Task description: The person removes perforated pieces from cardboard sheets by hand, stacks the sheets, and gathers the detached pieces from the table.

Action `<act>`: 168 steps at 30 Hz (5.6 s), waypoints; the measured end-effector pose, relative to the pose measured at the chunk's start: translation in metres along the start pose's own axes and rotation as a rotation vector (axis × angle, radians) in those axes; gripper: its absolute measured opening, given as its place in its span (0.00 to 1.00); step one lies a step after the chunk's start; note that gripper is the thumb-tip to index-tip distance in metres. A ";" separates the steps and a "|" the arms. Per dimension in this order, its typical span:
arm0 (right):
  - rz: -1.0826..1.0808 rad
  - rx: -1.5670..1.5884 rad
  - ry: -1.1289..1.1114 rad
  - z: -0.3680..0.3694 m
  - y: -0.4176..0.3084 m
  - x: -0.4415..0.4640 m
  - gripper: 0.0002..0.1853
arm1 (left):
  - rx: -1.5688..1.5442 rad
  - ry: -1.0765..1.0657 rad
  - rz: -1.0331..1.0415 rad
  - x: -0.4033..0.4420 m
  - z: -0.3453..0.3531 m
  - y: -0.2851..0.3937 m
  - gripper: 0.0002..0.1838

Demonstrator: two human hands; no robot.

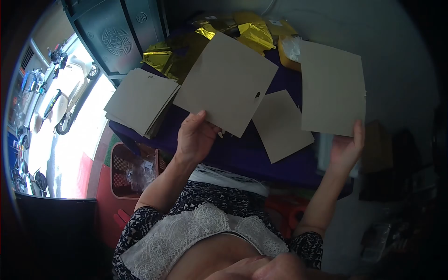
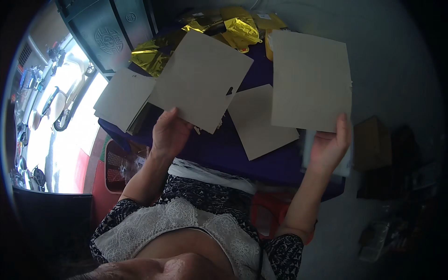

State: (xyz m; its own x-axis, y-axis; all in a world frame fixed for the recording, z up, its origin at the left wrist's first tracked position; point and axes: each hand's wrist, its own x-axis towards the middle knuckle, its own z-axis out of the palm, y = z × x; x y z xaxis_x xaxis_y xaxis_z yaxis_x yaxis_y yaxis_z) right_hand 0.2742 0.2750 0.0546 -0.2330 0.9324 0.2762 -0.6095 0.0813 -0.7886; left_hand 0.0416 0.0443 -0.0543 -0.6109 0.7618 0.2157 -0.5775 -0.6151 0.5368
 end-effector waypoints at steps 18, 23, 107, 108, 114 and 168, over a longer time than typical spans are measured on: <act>0.377 -0.022 -0.348 0.056 0.088 -0.085 0.16 | -0.088 -0.084 0.034 -0.018 0.042 -0.050 0.15; 0.308 -0.072 -0.427 0.042 0.090 -0.077 0.15 | -0.263 -0.301 -0.096 -0.012 -0.003 -0.003 0.19; -0.016 -0.783 -0.859 0.067 0.115 -0.062 0.12 | 2.011 0.673 0.403 -0.052 -0.054 0.169 0.14; 0.026 -0.742 -0.822 0.058 0.108 -0.058 0.12 | 2.083 0.600 0.501 -0.058 -0.063 0.172 0.14; 0.044 -0.747 -0.641 0.002 0.064 -0.036 0.15 | 1.238 0.699 0.015 -0.058 -0.051 0.196 0.19; -0.456 -1.688 -0.899 0.005 0.064 -0.064 0.21 | 1.977 -1.301 -0.012 0.118 0.066 -0.030 0.22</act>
State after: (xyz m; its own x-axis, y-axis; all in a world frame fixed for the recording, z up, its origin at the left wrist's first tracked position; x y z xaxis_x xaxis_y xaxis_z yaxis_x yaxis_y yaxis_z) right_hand 0.2464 0.2185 -0.0104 -0.8780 0.3737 0.2990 0.3705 0.9262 -0.0698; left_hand 0.0224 0.1661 0.0095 0.3668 0.9302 -0.0124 0.9112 -0.3566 0.2062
